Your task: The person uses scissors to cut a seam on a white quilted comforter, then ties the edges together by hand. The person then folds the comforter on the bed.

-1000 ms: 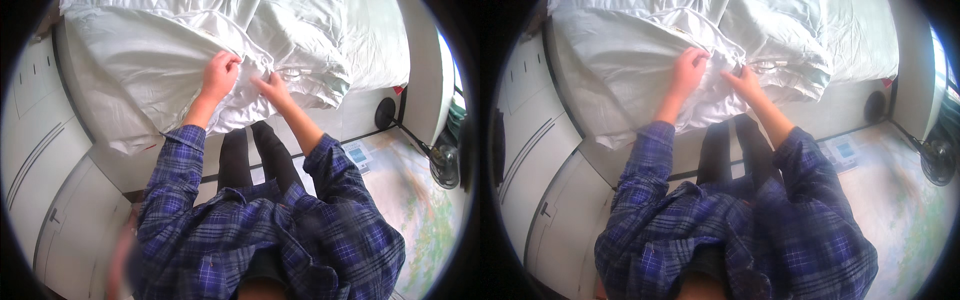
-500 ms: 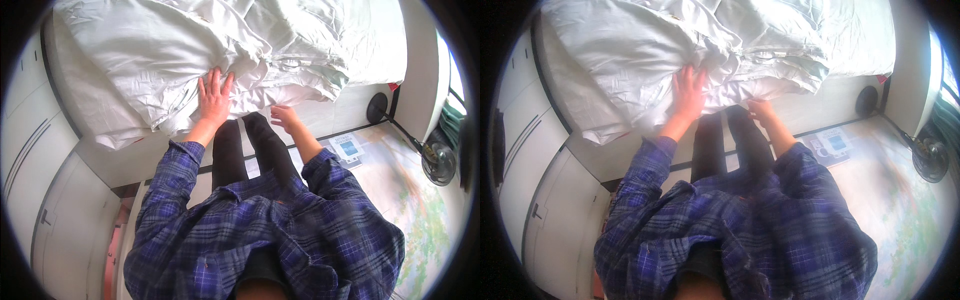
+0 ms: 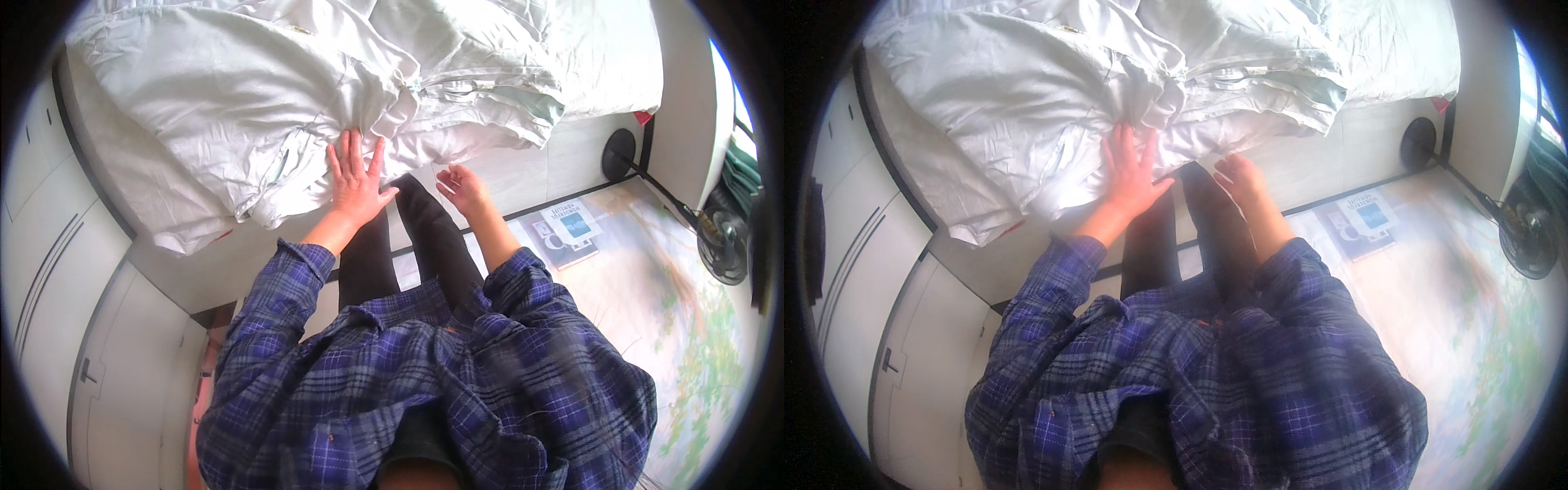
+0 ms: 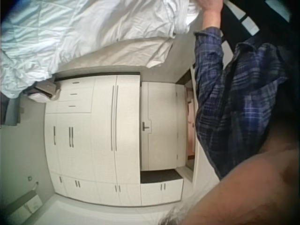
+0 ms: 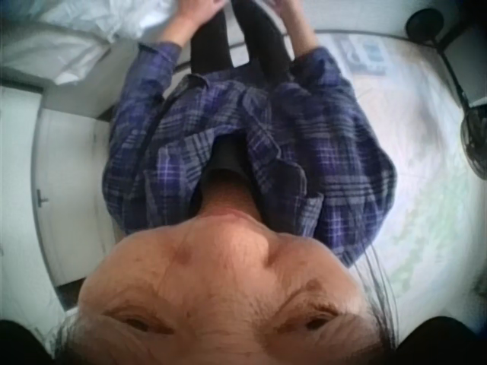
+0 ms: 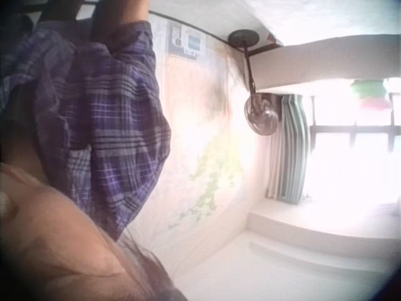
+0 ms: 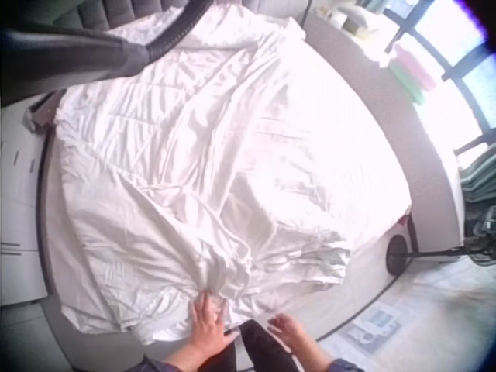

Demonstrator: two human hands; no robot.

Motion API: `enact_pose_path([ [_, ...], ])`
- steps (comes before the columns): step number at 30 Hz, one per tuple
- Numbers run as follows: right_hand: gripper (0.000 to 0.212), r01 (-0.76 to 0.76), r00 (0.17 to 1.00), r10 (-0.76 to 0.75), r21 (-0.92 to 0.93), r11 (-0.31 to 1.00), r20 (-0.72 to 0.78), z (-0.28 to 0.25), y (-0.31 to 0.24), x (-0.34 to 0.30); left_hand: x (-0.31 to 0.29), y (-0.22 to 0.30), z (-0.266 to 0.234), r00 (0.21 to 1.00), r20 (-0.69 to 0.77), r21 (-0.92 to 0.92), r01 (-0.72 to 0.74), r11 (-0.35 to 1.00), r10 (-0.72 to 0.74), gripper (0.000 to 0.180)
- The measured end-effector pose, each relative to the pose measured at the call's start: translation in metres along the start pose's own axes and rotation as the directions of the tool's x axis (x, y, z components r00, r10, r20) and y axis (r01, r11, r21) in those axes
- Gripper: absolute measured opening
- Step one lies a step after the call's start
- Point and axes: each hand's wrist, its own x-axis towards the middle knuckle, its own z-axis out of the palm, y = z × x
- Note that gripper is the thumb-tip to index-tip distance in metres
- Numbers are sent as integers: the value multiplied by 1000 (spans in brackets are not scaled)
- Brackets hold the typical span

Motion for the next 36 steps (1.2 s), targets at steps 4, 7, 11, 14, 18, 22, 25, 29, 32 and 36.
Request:
enact_pose_path([
  [4, 47, -187, 981, 176, -145, 972, -87, 22, 2, 16, 4, -9, 19, 1000, 27, 97, 3, 995, -5, 114],
  [7, 41, -87, 996, 88, 41, 995, -23, 34, 15, 31, 5, -4, 20, 998, -39, 131, -52, 990, 57, 110],
  [11, 21, 18, 993, -14, 42, 999, -113, 34, 23, 25, -9, 2, 19, 994, -16, 96, -103, 990, 105, 107],
  [14, 20, 67, 988, -75, -60, 996, -139, 21, 11, -20, -19, 11, 23, 995, 90, 8, -35, 999, 34, 110],
  [18, 23, 311, 947, -230, -466, 828, 224, 4, -31, -68, -14, 14, 23, 998, 60, 84, -1, 996, -4, 76],
  [22, 12, 276, 955, -222, -313, 909, 199, 65, -89, -95, -7, -14, 14, 1000, -11, -141, -13, 990, 11, 39],
  [25, 23, 335, 934, -241, -419, 844, 262, 61, -95, -89, 10, -28, -15, 999, 40, -344, -6, 939, 21, 26],
  [29, 33, 278, 953, -168, -505, 817, 252, 38, -55, -87, 34, -40, -47, 941, 319, -592, 294, 750, -117, 37],
  [32, 34, 270, 958, -192, -458, 847, 211, 42, -32, -86, 51, -44, -58, 846, 491, -582, 497, 643, -209, 43],
  [36, 42, 377, 921, -319, -310, 873, 223, 66, -30, -82, 55, -47, -54, 832, 500, -584, 530, 615, -242, 47],
])
